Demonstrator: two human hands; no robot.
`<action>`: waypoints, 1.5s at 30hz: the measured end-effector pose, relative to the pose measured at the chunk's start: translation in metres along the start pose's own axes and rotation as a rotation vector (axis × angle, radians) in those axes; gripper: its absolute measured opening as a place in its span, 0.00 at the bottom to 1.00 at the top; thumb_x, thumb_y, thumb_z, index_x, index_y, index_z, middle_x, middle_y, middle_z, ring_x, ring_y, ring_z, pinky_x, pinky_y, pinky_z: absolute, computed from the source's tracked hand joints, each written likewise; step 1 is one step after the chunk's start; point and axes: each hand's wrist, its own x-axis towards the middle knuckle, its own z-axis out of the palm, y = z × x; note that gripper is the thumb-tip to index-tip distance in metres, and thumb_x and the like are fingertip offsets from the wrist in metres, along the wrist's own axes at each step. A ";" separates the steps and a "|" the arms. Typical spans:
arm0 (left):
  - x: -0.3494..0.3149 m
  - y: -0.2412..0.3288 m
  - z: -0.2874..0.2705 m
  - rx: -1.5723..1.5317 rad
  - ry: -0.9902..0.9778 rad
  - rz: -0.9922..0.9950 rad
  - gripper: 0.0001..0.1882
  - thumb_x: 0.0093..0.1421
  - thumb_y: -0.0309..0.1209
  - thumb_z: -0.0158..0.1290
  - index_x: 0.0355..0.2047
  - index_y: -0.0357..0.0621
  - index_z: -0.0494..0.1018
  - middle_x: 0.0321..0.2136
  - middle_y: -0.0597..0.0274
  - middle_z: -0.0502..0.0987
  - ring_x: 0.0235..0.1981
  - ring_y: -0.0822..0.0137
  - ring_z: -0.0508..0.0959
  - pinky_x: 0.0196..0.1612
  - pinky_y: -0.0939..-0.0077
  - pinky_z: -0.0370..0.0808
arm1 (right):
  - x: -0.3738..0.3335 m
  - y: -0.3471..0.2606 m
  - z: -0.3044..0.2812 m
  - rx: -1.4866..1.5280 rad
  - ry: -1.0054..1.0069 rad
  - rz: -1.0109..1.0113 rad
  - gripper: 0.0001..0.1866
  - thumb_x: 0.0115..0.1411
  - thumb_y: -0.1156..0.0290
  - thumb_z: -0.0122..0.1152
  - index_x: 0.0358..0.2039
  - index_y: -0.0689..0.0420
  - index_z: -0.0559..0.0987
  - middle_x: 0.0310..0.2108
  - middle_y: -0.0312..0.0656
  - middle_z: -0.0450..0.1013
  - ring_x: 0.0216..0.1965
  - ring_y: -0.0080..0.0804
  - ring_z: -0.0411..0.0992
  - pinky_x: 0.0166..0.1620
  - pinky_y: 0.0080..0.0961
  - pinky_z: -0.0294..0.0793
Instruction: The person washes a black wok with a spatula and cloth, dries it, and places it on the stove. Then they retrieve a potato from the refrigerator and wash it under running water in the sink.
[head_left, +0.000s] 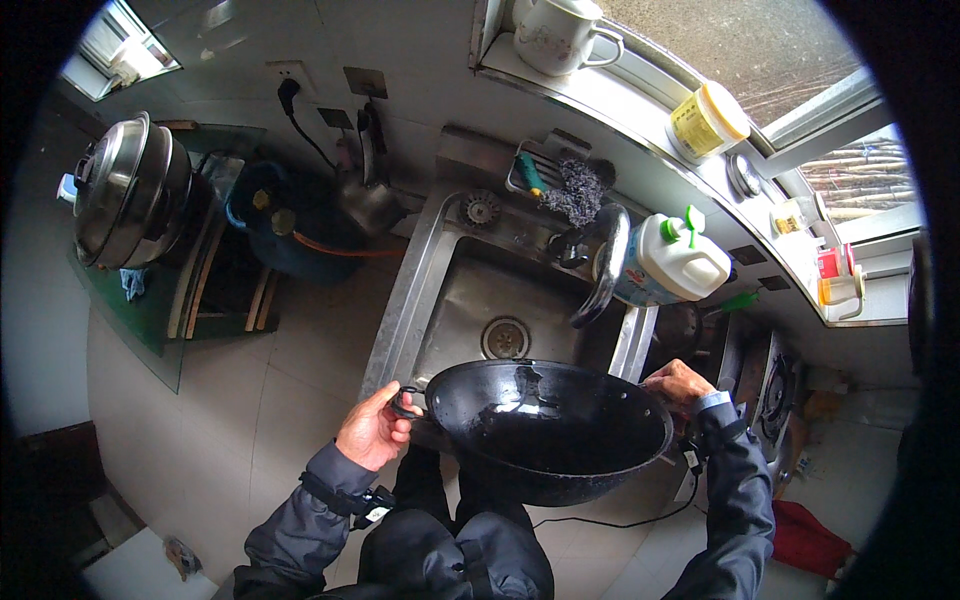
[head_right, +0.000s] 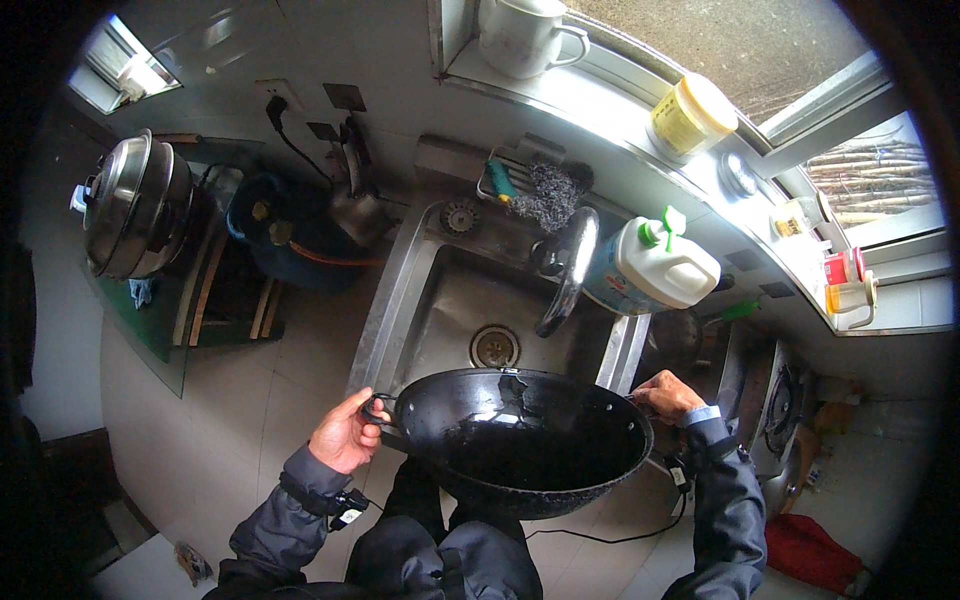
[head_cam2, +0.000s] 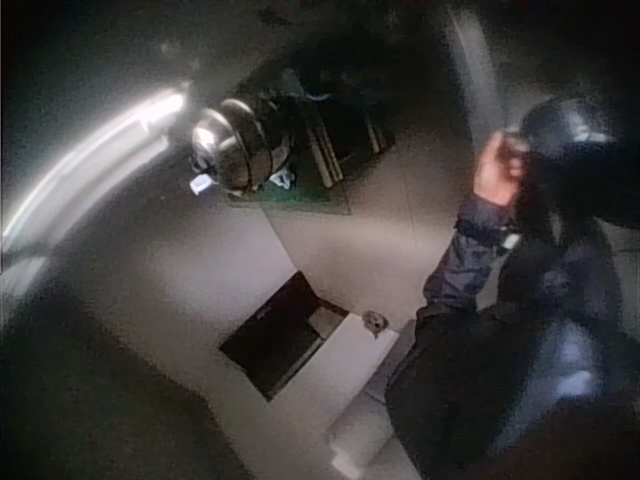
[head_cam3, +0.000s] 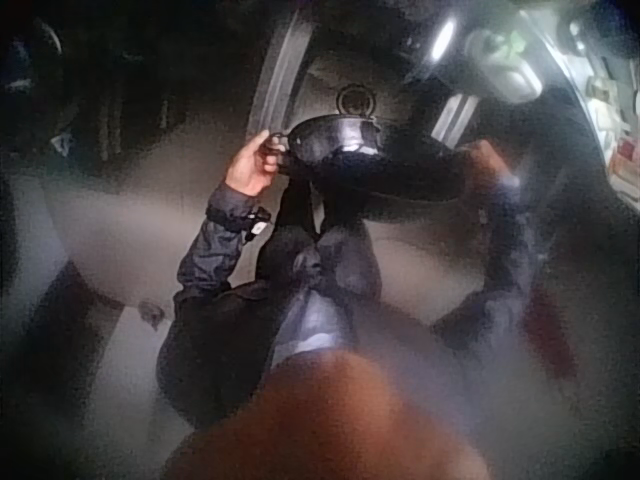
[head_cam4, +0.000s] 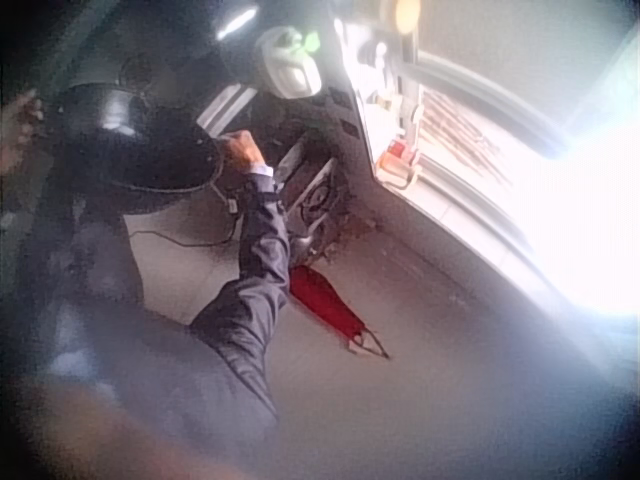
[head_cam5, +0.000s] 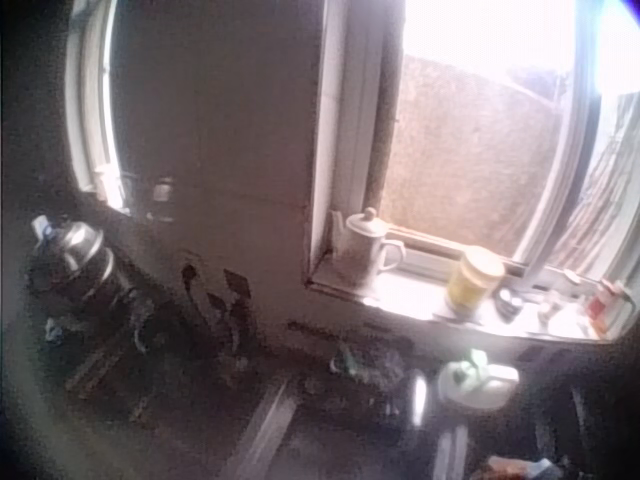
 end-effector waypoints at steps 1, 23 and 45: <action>0.000 0.000 0.000 0.001 -0.021 0.004 0.15 0.71 0.45 0.56 0.37 0.47 0.79 0.31 0.60 0.82 0.25 0.73 0.74 0.27 0.81 0.69 | 0.001 0.001 0.000 0.001 0.001 0.006 0.13 0.64 0.65 0.64 0.38 0.60 0.89 0.22 0.33 0.77 0.19 0.21 0.67 0.21 0.23 0.65; -0.007 0.005 0.009 0.090 -0.052 -0.061 0.15 0.72 0.46 0.54 0.37 0.49 0.77 0.31 0.66 0.78 0.22 0.77 0.70 0.24 0.84 0.67 | -0.054 0.005 0.008 -0.041 0.152 0.040 0.16 0.62 0.64 0.64 0.41 0.63 0.88 0.31 0.43 0.83 0.30 0.27 0.75 0.37 0.29 0.77; -0.061 -0.131 0.122 0.617 -0.146 0.475 0.19 0.75 0.45 0.49 0.34 0.43 0.73 0.19 0.55 0.81 0.12 0.69 0.77 0.13 0.82 0.71 | -0.168 0.200 0.009 0.400 0.526 -0.348 0.19 0.70 0.62 0.55 0.48 0.65 0.84 0.24 0.38 0.77 0.26 0.23 0.73 0.32 0.29 0.73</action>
